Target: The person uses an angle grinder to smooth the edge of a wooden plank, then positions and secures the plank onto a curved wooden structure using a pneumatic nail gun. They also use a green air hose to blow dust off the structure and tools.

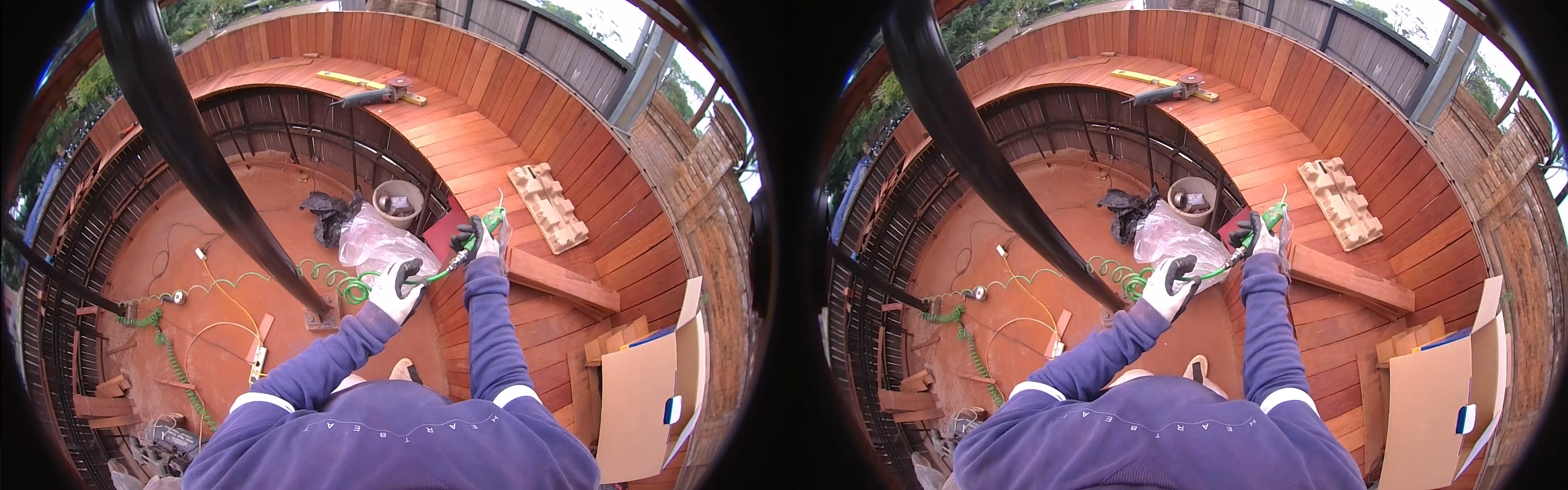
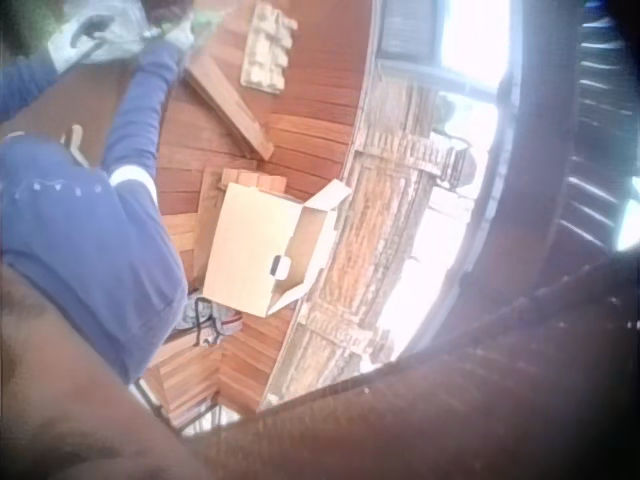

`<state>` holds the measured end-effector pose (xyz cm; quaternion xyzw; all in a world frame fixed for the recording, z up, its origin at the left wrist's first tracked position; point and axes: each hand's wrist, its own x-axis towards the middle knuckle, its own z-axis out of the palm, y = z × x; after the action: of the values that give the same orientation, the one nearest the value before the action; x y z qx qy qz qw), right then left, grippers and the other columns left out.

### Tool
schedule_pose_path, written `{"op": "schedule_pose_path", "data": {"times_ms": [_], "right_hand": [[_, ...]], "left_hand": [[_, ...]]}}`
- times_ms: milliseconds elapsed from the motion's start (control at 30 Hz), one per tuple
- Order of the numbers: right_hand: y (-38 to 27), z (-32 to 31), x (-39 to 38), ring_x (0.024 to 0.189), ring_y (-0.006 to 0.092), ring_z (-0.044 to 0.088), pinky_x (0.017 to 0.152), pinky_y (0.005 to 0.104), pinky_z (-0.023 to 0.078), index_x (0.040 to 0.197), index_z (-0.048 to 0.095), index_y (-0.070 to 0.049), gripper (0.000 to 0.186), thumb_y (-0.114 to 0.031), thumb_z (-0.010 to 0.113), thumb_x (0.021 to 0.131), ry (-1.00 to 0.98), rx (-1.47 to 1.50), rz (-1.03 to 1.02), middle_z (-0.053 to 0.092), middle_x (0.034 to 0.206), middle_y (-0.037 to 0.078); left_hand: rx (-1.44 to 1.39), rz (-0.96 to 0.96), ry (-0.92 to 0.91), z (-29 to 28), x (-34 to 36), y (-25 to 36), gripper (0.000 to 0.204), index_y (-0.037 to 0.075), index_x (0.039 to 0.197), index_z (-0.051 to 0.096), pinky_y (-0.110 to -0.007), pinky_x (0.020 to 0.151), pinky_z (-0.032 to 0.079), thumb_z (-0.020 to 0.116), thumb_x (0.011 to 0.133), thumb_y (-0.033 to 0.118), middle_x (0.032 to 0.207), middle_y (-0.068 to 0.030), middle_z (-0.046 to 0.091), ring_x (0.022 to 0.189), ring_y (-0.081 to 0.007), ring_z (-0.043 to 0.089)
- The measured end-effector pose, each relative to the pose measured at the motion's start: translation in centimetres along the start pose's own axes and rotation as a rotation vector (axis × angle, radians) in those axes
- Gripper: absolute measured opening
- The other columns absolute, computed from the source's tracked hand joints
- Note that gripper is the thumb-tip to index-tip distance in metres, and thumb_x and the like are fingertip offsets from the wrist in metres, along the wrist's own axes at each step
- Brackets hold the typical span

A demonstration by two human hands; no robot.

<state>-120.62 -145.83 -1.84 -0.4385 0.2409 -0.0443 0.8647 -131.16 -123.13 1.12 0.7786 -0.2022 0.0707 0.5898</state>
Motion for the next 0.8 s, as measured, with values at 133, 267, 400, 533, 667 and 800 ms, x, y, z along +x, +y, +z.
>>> {"op": "schedule_pose_path", "data": {"times_ms": [133, 267, 400, 533, 667, 800], "right_hand": [[-0.5, 4.7, 8.5, 0.049, 0.0260, 0.059, 0.051, 0.0385, 0.054, 0.090, 0.058, 0.005, 0.039, -0.034, 0.063, 0.085, -0.150, 0.008, 0.053, 0.059, 0.056, 0.010], [-1.9, 10.4, 15.8, 0.046, 0.0245, 0.057, 0.049, 0.0372, 0.053, 0.085, 0.060, 0.005, 0.035, -0.030, 0.063, 0.085, -0.150, -0.052, -0.055, 0.057, 0.055, 0.010], [-1.8, 18.6, 22.0, 0.046, 0.0243, 0.056, 0.049, 0.0360, 0.051, 0.081, 0.061, 0.004, 0.032, -0.028, 0.063, 0.083, -0.226, -0.189, -0.008, 0.056, 0.055, 0.010], [3.0, 28.7, 27.5, 0.045, 0.0235, 0.055, 0.047, 0.0373, 0.051, 0.092, 0.058, 0.004, 0.033, -0.028, 0.060, 0.087, -0.300, -0.168, 0.005, 0.057, 0.056, 0.011], [4.6, 36.2, 29.3, 0.048, 0.0242, 0.059, 0.046, 0.0382, 0.051, 0.092, 0.060, 0.003, 0.028, -0.025, 0.060, 0.087, -0.416, -0.300, 0.029, 0.060, 0.060, 0.013], [6.7, 43.6, 32.7, 0.046, 0.0237, 0.057, 0.047, 0.0377, 0.050, 0.091, 0.060, 0.003, 0.030, -0.027, 0.059, 0.088, -0.464, -0.142, 0.095, 0.056, 0.054, 0.009]], "left_hand": [[-0.238, -0.305, 0.295, -7.7, -2.4, -5.9, 0.024, -0.002, 0.110, 0.055, -0.026, 0.081, 0.049, 0.057, 0.087, 0.003, 0.096, -0.0069, 0.062, 0.086, -0.0138, 0.061], [-0.334, -0.372, 0.840, -17.3, -5.4, -10.9, 0.019, 0.000, 0.105, 0.058, -0.029, 0.077, 0.052, 0.059, 0.089, 0.010, 0.089, -0.0062, 0.061, 0.082, -0.0136, 0.061], [-0.243, -0.284, 1.167, -27.2, -4.6, -10.1, 0.033, 0.000, 0.112, 0.055, -0.033, 0.081, 0.052, 0.054, 0.093, 0.027, 0.094, -0.0087, 0.060, 0.087, -0.0200, 0.062], [-0.097, 0.059, 1.237, -32.3, 2.0, -6.8, 0.040, 0.002, 0.118, 0.051, -0.037, 0.087, 0.048, 0.039, 0.097, 0.034, 0.108, -0.0145, 0.060, 0.095, -0.0240, 0.060], [-0.584, -0.033, 0.949, -36.9, 10.4, -3.9, 0.039, 0.000, 0.120, 0.049, -0.040, 0.081, 0.047, 0.041, 0.095, 0.029, 0.089, -0.0111, 0.060, 0.078, -0.0209, 0.057], [-0.822, -0.004, 0.647, -39.0, 9.1, -4.7, 0.041, -0.005, 0.112, 0.050, -0.044, 0.074, 0.046, 0.046, 0.093, 0.031, 0.070, -0.0093, 0.056, 0.065, -0.0209, 0.054]]}}
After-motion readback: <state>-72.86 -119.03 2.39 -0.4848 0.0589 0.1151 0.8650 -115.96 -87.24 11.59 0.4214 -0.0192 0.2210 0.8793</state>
